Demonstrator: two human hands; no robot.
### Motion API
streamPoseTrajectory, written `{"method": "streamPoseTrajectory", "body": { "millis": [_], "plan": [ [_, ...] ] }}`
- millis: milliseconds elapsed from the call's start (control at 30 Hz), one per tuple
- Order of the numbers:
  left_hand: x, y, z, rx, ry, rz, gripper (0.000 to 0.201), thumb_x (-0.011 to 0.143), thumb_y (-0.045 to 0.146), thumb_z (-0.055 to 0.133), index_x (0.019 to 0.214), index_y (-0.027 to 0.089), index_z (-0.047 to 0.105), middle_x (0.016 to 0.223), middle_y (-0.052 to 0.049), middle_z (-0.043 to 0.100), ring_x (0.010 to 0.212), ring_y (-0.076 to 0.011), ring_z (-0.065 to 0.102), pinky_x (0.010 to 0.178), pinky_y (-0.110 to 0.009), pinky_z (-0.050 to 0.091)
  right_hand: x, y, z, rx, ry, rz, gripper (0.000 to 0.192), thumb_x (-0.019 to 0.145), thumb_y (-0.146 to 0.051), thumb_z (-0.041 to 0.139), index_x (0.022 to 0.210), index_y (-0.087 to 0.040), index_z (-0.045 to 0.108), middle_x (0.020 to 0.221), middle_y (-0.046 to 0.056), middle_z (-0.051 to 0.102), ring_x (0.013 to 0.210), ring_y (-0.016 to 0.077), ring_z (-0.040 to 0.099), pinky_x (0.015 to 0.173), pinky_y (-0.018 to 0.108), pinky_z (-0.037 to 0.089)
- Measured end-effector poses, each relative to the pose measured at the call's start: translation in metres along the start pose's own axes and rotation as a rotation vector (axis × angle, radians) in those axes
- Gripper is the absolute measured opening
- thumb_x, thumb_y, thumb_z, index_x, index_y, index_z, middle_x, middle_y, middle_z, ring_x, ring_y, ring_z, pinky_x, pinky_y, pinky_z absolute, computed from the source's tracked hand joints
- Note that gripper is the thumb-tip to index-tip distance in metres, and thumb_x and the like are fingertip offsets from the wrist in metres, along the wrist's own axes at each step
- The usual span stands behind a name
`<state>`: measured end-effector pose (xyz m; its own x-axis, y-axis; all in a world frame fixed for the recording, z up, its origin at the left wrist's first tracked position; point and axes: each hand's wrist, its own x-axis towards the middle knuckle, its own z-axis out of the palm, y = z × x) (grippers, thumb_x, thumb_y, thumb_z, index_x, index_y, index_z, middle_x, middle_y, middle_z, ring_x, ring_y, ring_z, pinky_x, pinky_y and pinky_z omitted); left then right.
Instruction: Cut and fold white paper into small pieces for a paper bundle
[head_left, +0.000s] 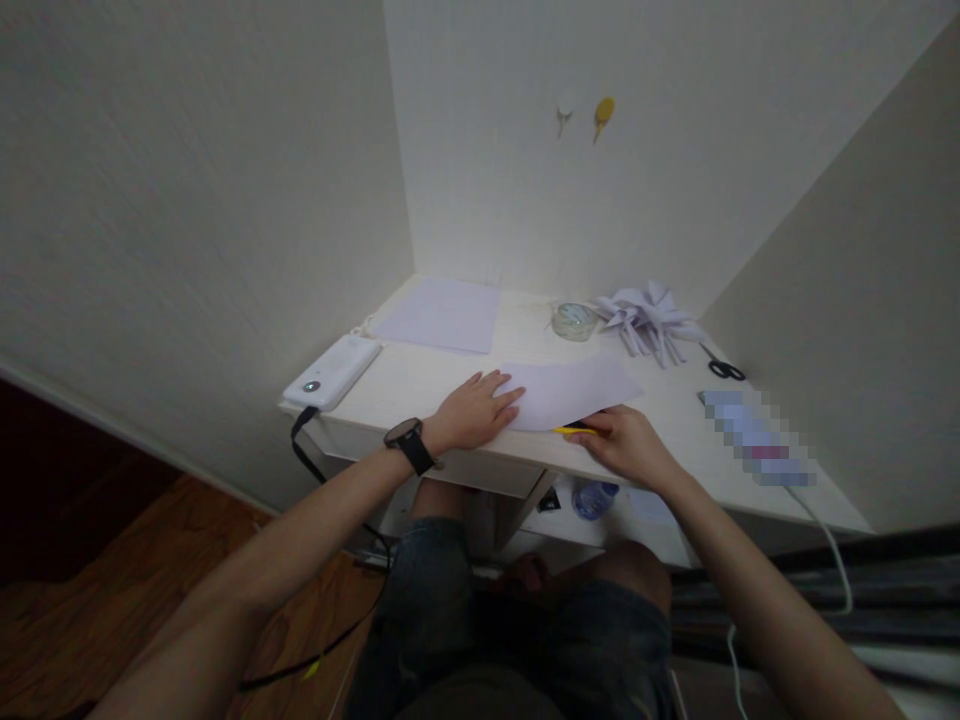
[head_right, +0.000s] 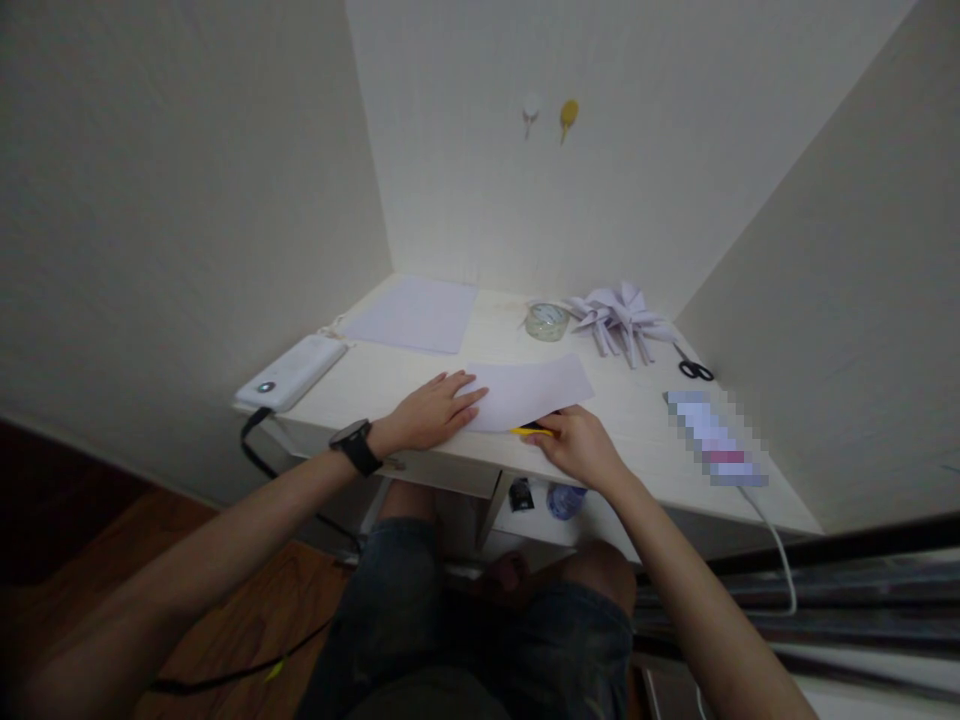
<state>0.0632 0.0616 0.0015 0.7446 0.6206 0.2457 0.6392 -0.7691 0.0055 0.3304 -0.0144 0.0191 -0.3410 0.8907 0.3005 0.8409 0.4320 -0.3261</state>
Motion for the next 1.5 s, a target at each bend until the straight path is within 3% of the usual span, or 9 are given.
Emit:
{"method": "streamPoseTrajectory", "body": {
  "millis": [233,367,500,600,767,900,1200,1500],
  "plan": [
    [-0.001,-0.001,-0.001,-0.01,0.013,0.0,0.053,0.103,0.044,0.022,0.145,0.023,0.047,0.15,-0.013,0.045,0.14,-0.0273,0.038,0.115,-0.047,0.028,0.008,-0.008,0.006,0.112,-0.045,0.057,0.018,0.086,-0.026,0.063,0.095,-0.025,0.079,0.092,0.005,0.079,0.082,0.0244,0.073,0.07,0.032,0.054],
    [0.012,-0.007,-0.007,-0.044,-0.004,0.021,0.055,0.103,0.044,0.022,0.143,0.021,0.05,0.147,-0.014,0.048,0.136,-0.0252,0.043,0.113,-0.041,0.032,0.007,-0.007,0.007,0.112,-0.057,0.079,0.019,0.087,-0.026,0.062,0.093,-0.025,0.08,0.085,0.004,0.079,0.074,0.0229,0.072,0.066,0.031,0.052],
    [0.038,-0.013,-0.006,-0.074,-0.085,0.091,0.053,0.104,0.043,0.02,0.148,0.026,0.042,0.155,-0.009,0.04,0.143,-0.0256,0.034,0.115,-0.044,0.027,0.006,-0.005,0.008,0.085,-0.042,0.086,0.018,0.086,-0.027,0.063,0.09,-0.024,0.08,0.081,0.005,0.078,0.072,0.0229,0.071,0.063,0.031,0.051],
    [0.049,-0.013,-0.001,-0.045,-0.162,0.137,0.052,0.104,0.042,0.021,0.152,0.027,0.035,0.159,-0.007,0.032,0.146,-0.0276,0.028,0.116,-0.05,0.024,0.007,-0.003,0.009,0.05,-0.01,0.013,0.019,0.087,-0.025,0.062,0.093,-0.024,0.08,0.083,0.006,0.078,0.076,0.023,0.07,0.067,0.031,0.05],
    [0.046,-0.009,0.004,-0.013,-0.136,0.13,0.053,0.104,0.041,0.019,0.153,0.027,0.032,0.16,-0.007,0.03,0.147,-0.0268,0.027,0.118,-0.048,0.02,0.007,0.0,0.01,0.091,-0.072,0.002,0.021,0.09,-0.027,0.059,0.093,-0.023,0.079,0.078,0.005,0.077,0.065,0.0194,0.068,0.06,0.027,0.047],
    [0.044,-0.008,0.002,-0.017,-0.15,0.118,0.053,0.104,0.042,0.019,0.153,0.027,0.033,0.16,-0.006,0.03,0.147,-0.0259,0.027,0.118,-0.046,0.019,0.006,0.005,0.008,0.115,-0.078,-0.004,0.022,0.091,-0.028,0.057,0.095,-0.025,0.079,0.086,0.005,0.078,0.072,0.0207,0.07,0.065,0.029,0.051],
    [0.045,-0.007,0.001,-0.037,-0.158,0.117,0.053,0.104,0.041,0.02,0.153,0.026,0.033,0.16,-0.007,0.029,0.148,-0.0268,0.026,0.118,-0.048,0.019,0.009,0.012,0.01,0.129,-0.006,-0.099,0.026,0.086,-0.018,0.059,0.103,-0.025,0.078,0.107,0.006,0.077,0.102,0.0279,0.069,0.092,0.043,0.053],
    [0.044,-0.007,0.0,-0.041,-0.155,0.113,0.052,0.104,0.041,0.02,0.152,0.028,0.033,0.161,-0.005,0.028,0.148,-0.0263,0.026,0.118,-0.048,0.019,0.013,0.009,0.007,0.207,-0.098,-0.05,0.023,0.088,-0.024,0.058,0.1,-0.024,0.078,0.104,0.006,0.077,0.096,0.0271,0.072,0.085,0.039,0.056]
  ]
}}
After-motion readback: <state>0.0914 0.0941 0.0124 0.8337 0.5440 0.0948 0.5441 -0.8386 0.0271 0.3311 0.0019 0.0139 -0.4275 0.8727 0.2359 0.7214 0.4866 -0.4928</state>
